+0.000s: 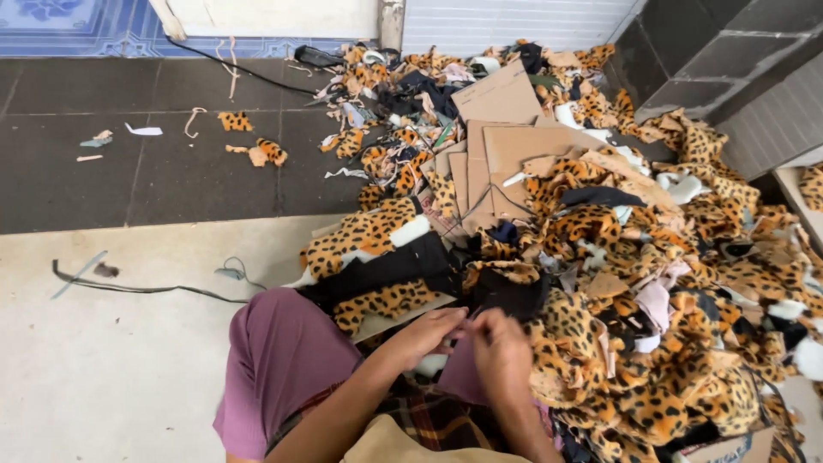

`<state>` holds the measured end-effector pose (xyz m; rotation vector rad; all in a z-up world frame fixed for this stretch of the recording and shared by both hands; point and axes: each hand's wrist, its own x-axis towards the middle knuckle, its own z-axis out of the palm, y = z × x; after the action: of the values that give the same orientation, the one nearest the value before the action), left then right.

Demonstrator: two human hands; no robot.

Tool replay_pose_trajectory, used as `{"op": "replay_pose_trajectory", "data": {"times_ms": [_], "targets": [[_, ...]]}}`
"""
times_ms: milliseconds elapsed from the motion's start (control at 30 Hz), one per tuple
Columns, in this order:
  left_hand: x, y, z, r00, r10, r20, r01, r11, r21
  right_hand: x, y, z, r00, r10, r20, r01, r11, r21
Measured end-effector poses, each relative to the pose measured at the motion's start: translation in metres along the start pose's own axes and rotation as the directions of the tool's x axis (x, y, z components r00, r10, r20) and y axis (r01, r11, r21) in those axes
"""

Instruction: The person is sorting and arranging leopard-print and black fabric scraps onto cardboard templates on the floor.

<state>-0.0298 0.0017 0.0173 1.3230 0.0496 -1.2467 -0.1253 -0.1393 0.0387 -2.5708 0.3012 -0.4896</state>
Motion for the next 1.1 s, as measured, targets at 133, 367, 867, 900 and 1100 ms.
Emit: {"op": "replay_pose_trajectory", "data": {"times_ms": [133, 367, 867, 900, 1100], "targets": [[-0.043, 0.021, -0.003, 0.999, -0.04, -0.002, 0.04, 0.998, -0.045, -0.024, -0.033, 0.013, 0.943, 0.177, 0.283, -0.229, 0.96, 0.162], [-0.082, 0.022, -0.027, 0.986, 0.06, -0.155, -0.024, 0.974, 0.227, 0.006, -0.08, -0.018, 0.593, 0.467, 0.656, -0.798, 0.447, 0.403], [-0.131, 0.055, -0.057, 0.857, 0.462, -0.228, -0.453, 0.886, 0.097, 0.046, -0.032, 0.103, 0.345, 0.255, 0.903, -0.928, -0.055, 0.37], [-0.137, 0.057, -0.056, 0.867, 0.444, -0.226, -0.432, 0.896, 0.102, 0.041, -0.014, 0.131, 0.424, 0.26, 0.868, -0.881, -0.102, 0.461], [-0.079, 0.03, -0.102, 0.908, 0.363, -0.209, -0.296, 0.909, 0.295, 0.112, 0.049, 0.142, 0.788, 0.425, 0.446, -0.506, 0.035, 0.862]]}}
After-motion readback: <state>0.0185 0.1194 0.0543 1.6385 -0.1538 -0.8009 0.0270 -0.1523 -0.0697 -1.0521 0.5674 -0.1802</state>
